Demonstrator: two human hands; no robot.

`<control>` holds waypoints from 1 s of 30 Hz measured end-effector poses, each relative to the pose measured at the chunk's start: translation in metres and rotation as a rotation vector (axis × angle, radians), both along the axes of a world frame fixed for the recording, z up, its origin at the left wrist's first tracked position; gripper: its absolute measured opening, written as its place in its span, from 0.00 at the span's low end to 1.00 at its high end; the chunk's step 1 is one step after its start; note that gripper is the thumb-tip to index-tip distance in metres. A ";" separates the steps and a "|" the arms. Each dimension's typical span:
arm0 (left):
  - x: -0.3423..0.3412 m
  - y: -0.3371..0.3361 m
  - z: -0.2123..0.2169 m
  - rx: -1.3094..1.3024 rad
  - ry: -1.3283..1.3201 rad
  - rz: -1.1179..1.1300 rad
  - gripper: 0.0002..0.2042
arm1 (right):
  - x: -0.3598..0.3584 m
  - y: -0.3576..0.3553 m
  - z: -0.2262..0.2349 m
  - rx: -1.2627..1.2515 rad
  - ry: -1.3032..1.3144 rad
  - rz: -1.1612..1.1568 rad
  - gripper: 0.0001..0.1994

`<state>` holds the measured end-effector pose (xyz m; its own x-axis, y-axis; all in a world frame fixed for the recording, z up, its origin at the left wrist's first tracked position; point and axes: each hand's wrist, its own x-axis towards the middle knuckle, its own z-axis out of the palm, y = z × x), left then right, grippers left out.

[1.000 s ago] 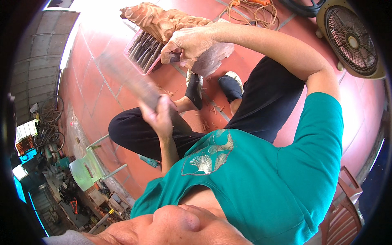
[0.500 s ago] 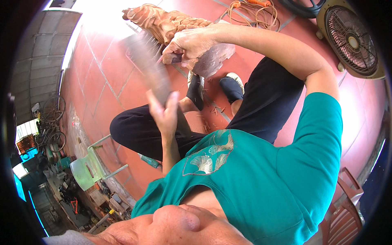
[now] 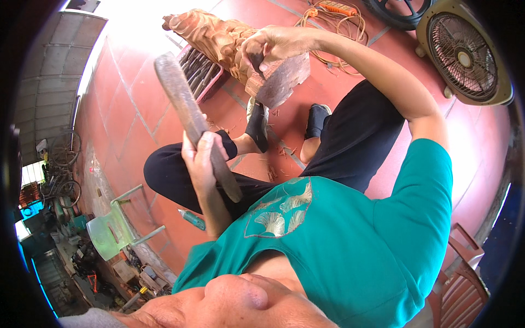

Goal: The person sits cross-legged on the floor and carves a wooden sculpture using a chisel and mallet. They repeatedly strike the chisel to shape the wood, occasionally adjusting the tool and the piece.

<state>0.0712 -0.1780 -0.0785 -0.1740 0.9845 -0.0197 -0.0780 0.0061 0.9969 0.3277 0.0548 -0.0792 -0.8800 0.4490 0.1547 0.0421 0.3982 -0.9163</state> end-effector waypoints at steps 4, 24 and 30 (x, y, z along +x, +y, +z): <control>-0.023 0.018 0.043 0.056 -0.006 -0.108 0.29 | 0.012 -0.015 -0.010 -0.236 0.038 -0.346 0.15; 0.004 0.182 0.116 0.351 0.983 -0.450 0.38 | -0.008 -0.064 -0.053 -0.434 0.457 -0.903 0.18; 0.007 0.194 0.106 0.493 0.977 -0.487 0.41 | -0.025 -0.075 -0.059 -0.380 0.443 -0.987 0.16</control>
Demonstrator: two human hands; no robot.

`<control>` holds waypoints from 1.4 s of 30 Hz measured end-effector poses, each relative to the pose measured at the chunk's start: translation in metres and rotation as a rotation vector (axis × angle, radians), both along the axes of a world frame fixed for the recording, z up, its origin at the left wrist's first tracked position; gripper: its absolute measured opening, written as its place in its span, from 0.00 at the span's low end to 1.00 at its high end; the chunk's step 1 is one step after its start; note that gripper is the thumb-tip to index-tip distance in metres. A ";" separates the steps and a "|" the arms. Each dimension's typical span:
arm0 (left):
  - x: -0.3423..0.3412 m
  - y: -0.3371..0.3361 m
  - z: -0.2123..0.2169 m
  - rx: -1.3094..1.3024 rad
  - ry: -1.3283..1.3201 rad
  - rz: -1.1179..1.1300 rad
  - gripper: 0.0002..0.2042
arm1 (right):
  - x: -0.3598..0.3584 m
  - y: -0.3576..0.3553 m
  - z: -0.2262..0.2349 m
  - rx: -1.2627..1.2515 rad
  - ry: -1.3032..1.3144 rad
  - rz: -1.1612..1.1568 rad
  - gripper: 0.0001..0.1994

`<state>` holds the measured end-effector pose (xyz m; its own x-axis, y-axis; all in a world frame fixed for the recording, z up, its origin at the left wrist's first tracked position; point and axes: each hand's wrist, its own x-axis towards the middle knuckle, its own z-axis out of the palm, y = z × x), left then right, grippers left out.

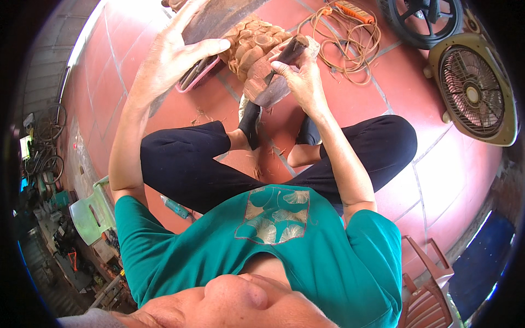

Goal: The person sits cross-legged on the floor and carves a wooden sculpture using a chisel and mallet. They repeatedly strike the chisel to shape the wood, occasionally adjusting the tool and the piece.

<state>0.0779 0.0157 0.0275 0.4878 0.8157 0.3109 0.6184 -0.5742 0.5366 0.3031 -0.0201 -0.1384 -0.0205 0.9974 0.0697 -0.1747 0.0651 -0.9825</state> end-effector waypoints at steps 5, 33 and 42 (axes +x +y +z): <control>0.017 0.000 0.012 -0.196 -0.124 -0.031 0.40 | 0.001 0.001 0.004 -0.019 -0.124 -0.011 0.16; 0.028 0.006 -0.006 -0.063 0.176 -0.200 0.37 | -0.008 -0.006 0.013 0.020 -0.243 -0.016 0.14; 0.007 0.008 0.006 -0.301 -0.064 -0.087 0.34 | -0.011 -0.004 0.010 0.038 -0.196 0.006 0.15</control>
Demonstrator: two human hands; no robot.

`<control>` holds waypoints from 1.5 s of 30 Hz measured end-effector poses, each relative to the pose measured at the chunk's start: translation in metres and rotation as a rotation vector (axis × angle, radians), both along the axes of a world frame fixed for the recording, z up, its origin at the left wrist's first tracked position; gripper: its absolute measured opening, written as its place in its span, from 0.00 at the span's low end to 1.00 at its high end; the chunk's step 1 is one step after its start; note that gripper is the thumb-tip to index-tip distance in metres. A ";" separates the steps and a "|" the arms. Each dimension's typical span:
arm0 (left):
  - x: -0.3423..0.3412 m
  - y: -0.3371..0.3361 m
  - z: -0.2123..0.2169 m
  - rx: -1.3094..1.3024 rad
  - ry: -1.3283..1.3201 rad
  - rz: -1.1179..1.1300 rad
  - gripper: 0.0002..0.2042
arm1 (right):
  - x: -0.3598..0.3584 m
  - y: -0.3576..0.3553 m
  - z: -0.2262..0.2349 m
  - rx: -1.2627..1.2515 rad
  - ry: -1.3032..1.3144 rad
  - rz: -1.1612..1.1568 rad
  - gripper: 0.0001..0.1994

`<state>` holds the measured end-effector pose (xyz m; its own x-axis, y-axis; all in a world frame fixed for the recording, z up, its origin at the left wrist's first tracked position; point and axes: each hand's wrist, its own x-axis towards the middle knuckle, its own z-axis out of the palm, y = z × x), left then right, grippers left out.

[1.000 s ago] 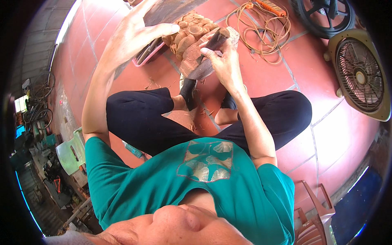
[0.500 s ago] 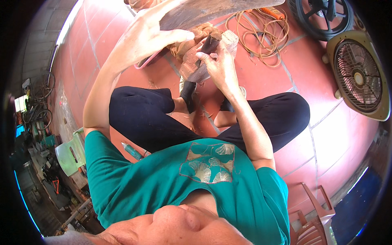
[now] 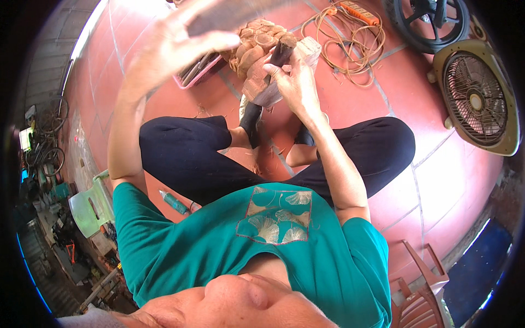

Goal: The person sits cross-legged on the floor and carves a wooden sculpture using a chisel and mallet. They repeatedly strike the chisel to shape the wood, occasionally adjusting the tool and the piece.

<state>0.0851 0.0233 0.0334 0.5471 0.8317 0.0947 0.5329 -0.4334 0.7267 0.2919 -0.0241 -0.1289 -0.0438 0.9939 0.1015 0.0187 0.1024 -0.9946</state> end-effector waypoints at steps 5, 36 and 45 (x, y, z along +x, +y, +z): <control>0.003 0.008 -0.008 0.067 -0.093 -0.125 0.35 | -0.002 0.003 0.000 0.023 -0.002 0.026 0.14; -0.005 0.020 -0.021 0.149 0.321 -0.014 0.32 | 0.008 0.014 -0.011 -0.086 0.238 0.046 0.12; 0.002 0.008 0.015 0.007 0.264 -0.026 0.37 | 0.013 0.022 -0.012 -0.047 0.315 -0.067 0.11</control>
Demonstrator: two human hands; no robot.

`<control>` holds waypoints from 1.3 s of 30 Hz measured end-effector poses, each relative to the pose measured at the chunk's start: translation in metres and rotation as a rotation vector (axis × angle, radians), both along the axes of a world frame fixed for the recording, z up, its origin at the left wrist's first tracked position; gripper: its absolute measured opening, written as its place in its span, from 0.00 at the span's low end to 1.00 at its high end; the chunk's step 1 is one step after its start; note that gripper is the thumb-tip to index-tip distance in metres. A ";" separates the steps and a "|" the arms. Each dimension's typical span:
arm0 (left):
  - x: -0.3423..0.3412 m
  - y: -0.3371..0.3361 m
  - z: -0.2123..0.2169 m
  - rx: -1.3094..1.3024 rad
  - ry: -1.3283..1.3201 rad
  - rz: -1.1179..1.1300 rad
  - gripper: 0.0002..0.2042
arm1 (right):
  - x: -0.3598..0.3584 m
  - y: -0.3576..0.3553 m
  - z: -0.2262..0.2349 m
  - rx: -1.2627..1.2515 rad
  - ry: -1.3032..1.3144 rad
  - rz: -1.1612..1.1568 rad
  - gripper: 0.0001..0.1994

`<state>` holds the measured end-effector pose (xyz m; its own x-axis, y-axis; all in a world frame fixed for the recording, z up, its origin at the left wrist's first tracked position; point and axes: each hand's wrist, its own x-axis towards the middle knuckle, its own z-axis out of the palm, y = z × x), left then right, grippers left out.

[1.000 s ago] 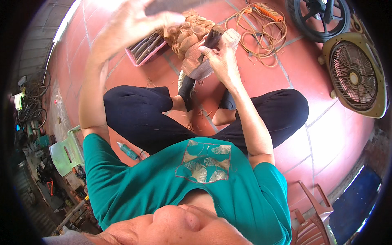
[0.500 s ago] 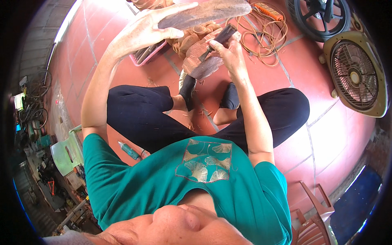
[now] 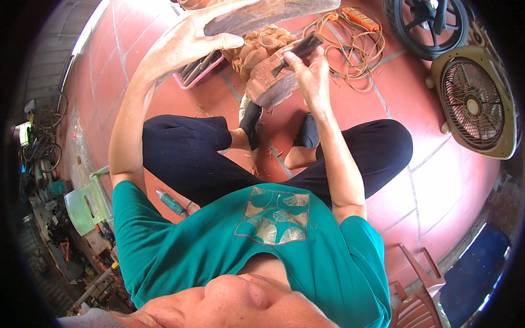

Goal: The person sits cross-legged on the floor and carves a wooden sculpture using a chisel and mallet. They repeatedly strike the chisel to shape the wood, occasionally adjusting the tool and the piece.

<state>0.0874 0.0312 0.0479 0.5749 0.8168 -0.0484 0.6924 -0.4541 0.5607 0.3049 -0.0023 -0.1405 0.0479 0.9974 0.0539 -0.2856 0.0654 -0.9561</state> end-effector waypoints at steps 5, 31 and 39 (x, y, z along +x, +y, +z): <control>0.002 -0.003 0.004 -0.024 -0.001 0.029 0.37 | 0.003 0.003 -0.001 -0.012 0.006 0.033 0.13; -0.004 0.004 -0.002 0.230 -0.351 -0.087 0.35 | -0.009 0.006 -0.002 -0.024 -0.095 0.098 0.13; 0.001 0.003 0.001 0.265 -0.433 -0.115 0.36 | -0.011 0.006 -0.005 0.008 -0.150 0.094 0.13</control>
<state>0.0883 0.0340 0.0491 0.5835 0.6988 0.4139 0.3597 -0.6792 0.6397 0.2937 0.0038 -0.1458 -0.0544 0.9966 0.0611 -0.1447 0.0527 -0.9881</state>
